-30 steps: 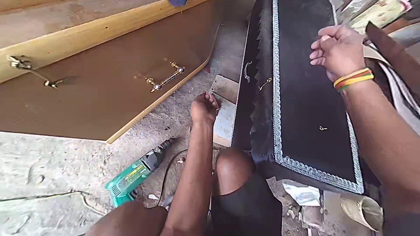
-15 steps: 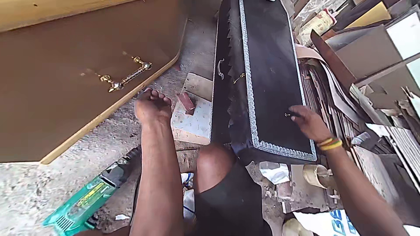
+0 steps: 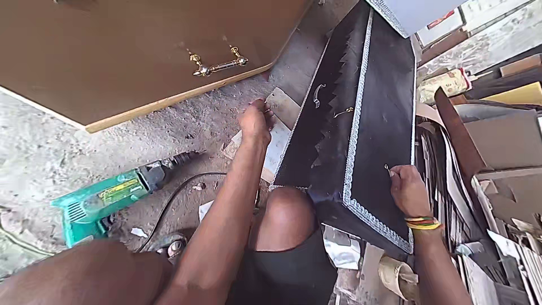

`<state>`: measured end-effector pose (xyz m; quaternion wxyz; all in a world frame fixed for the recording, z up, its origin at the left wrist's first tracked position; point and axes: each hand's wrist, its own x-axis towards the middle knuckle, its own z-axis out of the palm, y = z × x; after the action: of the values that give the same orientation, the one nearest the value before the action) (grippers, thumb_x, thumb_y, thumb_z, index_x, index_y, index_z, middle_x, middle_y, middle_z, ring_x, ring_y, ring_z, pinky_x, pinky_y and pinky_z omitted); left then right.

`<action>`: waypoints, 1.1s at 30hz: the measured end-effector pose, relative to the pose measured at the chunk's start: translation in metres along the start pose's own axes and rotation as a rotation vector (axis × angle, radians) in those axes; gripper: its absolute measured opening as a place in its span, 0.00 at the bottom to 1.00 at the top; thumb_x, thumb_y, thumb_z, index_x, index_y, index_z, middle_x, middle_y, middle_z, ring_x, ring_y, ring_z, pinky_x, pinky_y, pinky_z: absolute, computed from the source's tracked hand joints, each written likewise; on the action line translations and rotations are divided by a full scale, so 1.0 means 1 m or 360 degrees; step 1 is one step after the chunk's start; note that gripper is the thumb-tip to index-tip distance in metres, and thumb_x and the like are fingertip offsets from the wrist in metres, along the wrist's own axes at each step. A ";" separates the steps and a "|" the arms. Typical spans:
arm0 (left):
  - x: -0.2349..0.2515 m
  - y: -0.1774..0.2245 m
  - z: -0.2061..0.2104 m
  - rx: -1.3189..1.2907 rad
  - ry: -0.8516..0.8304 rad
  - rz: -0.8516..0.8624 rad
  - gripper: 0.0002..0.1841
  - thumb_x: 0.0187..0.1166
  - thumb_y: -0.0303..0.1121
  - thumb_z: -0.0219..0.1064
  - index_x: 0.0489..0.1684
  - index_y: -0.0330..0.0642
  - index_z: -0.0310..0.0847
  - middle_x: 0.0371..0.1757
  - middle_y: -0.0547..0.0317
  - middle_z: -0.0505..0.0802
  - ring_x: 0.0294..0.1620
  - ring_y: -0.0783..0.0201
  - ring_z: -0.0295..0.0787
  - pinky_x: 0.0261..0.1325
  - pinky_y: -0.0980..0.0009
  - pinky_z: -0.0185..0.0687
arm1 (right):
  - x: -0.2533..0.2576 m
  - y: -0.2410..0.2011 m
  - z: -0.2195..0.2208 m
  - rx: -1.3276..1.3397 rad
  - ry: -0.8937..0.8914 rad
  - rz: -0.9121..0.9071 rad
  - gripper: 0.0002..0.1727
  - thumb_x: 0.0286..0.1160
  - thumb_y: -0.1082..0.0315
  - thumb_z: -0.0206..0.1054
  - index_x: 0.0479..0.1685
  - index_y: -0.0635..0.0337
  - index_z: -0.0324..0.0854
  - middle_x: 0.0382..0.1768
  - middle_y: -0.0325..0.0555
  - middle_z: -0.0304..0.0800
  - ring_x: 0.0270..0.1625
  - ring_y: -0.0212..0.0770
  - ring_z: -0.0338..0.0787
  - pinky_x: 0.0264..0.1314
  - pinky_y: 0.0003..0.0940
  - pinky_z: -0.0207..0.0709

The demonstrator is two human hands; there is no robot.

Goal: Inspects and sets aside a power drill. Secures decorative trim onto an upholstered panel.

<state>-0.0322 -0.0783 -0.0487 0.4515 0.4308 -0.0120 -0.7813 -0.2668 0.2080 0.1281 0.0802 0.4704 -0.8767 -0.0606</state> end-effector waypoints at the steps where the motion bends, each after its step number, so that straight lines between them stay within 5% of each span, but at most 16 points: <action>1: 0.000 -0.001 0.002 0.0008 -0.0012 -0.0012 0.09 0.86 0.37 0.63 0.54 0.43 0.79 0.33 0.60 0.88 0.22 0.67 0.83 0.25 0.71 0.83 | 0.003 0.001 -0.004 0.0000 -0.0026 -0.0047 0.13 0.84 0.70 0.58 0.48 0.70 0.86 0.52 0.68 0.87 0.57 0.66 0.89 0.61 0.63 0.81; 6: 0.000 -0.012 0.003 0.0069 -0.0065 -0.0043 0.09 0.86 0.37 0.64 0.54 0.42 0.80 0.34 0.58 0.90 0.24 0.67 0.85 0.28 0.71 0.84 | 0.007 0.010 -0.003 0.0131 0.0087 -0.0192 0.10 0.79 0.68 0.67 0.42 0.65 0.91 0.46 0.59 0.92 0.50 0.55 0.93 0.56 0.57 0.84; 11: -0.006 -0.025 0.007 0.0262 -0.0200 -0.0046 0.11 0.88 0.37 0.63 0.57 0.41 0.81 0.38 0.56 0.91 0.28 0.66 0.86 0.30 0.70 0.84 | 0.024 -0.009 0.000 0.0017 0.0039 -0.0251 0.16 0.83 0.65 0.56 0.44 0.70 0.85 0.49 0.65 0.87 0.49 0.61 0.90 0.52 0.59 0.82; 16: -0.042 -0.033 0.018 0.0511 -0.1020 0.0058 0.11 0.83 0.32 0.70 0.59 0.40 0.87 0.46 0.56 0.92 0.37 0.65 0.88 0.42 0.66 0.88 | 0.065 -0.074 -0.009 0.0369 0.0473 -0.0751 0.16 0.86 0.63 0.55 0.41 0.67 0.82 0.51 0.59 0.88 0.52 0.49 0.90 0.53 0.46 0.85; 20: -0.066 -0.029 0.034 0.0244 -0.1480 0.0017 0.15 0.82 0.24 0.68 0.65 0.32 0.85 0.50 0.48 0.94 0.40 0.62 0.93 0.46 0.66 0.93 | 0.103 -0.143 -0.019 0.0302 0.0524 -0.1164 0.12 0.82 0.66 0.59 0.41 0.62 0.86 0.62 0.56 0.88 0.67 0.54 0.85 0.66 0.55 0.75; 25: -0.055 -0.022 0.032 0.0187 -0.1229 0.0331 0.06 0.79 0.21 0.70 0.48 0.32 0.91 0.38 0.52 0.96 0.31 0.66 0.93 0.40 0.69 0.94 | 0.130 -0.176 -0.001 0.0291 0.0528 -0.1476 0.11 0.82 0.67 0.60 0.37 0.62 0.85 0.60 0.57 0.86 0.65 0.55 0.84 0.66 0.54 0.73; 29: -0.040 -0.030 0.030 0.0120 -0.1151 0.0261 0.11 0.77 0.19 0.71 0.54 0.32 0.89 0.38 0.52 0.96 0.31 0.65 0.93 0.38 0.70 0.93 | 0.139 -0.178 0.021 0.0428 0.0465 -0.1461 0.10 0.80 0.70 0.60 0.37 0.64 0.85 0.58 0.58 0.87 0.65 0.54 0.85 0.65 0.51 0.76; 33: -0.022 -0.044 0.031 0.0162 -0.1253 0.0605 0.08 0.76 0.19 0.72 0.49 0.29 0.90 0.43 0.50 0.95 0.35 0.63 0.94 0.41 0.67 0.95 | 0.146 -0.175 0.022 0.0449 0.0214 -0.1367 0.09 0.81 0.70 0.60 0.39 0.64 0.85 0.59 0.56 0.85 0.65 0.52 0.84 0.66 0.50 0.76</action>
<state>-0.0794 -0.0484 -0.0324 0.5264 0.1121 -0.3009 -0.7873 -0.2080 -0.0090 0.0865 0.0398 0.8006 -0.5946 0.0622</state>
